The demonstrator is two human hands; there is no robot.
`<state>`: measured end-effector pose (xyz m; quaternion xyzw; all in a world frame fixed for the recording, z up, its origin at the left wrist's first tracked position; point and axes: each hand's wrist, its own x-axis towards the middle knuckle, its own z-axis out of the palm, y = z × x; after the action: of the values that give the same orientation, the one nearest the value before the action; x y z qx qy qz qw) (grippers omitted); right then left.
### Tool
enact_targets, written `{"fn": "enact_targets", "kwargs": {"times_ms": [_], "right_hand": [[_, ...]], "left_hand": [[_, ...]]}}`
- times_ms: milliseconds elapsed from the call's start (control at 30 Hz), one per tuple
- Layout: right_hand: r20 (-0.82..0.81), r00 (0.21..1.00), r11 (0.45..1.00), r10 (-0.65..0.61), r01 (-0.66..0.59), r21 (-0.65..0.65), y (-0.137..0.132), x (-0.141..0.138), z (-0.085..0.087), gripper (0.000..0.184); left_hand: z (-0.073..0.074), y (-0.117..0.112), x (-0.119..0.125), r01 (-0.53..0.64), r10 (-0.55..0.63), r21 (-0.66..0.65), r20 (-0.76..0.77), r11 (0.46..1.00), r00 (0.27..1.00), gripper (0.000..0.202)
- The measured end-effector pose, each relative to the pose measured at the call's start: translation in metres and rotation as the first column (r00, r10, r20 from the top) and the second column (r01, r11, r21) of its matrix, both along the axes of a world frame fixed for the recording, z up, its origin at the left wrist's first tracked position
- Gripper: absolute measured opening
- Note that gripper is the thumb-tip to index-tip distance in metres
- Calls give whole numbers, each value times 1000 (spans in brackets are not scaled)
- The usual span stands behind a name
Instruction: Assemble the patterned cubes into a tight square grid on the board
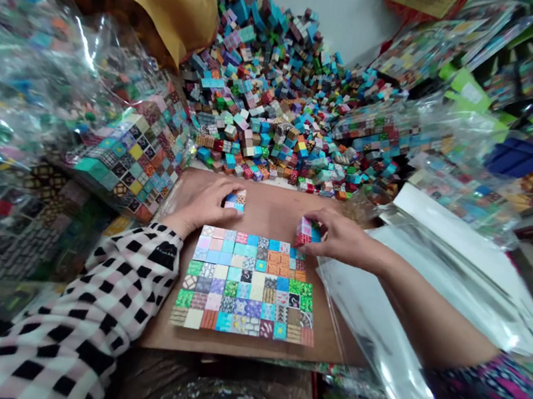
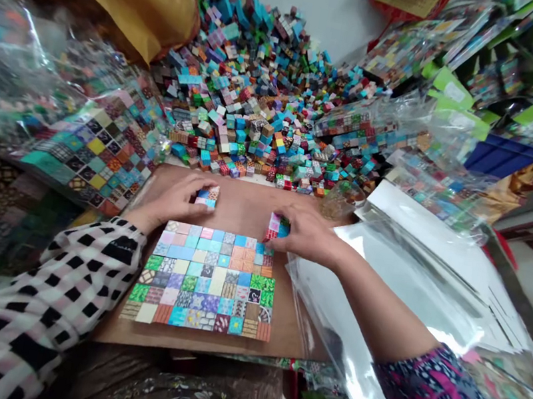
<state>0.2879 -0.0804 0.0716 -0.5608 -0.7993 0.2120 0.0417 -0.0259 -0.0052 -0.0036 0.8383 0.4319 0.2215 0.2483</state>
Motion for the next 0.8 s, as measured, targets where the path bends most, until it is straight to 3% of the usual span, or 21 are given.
{"fn": "enact_targets", "kwargs": {"times_ms": [167,333,600,800], "right_hand": [[1,1000,990,-19,19,-142,-24,-6,11,66],[-36,999,976,1,-9,-216,-33,-13,10,66],[-175,983,987,63,-88,-138,-40,-3,-5,45],[-217,974,989,66,-93,-117,-43,-3,-6,35]], "left_hand": [[1,1,1,2,-2,0,8,1000,1000,62],[-1,3,0,1,-1,7,1,1000,1000,62],[-2,3,1,-4,4,5,10,1000,1000,62],[0,1,1,-7,7,1,6,1000,1000,64]]}}
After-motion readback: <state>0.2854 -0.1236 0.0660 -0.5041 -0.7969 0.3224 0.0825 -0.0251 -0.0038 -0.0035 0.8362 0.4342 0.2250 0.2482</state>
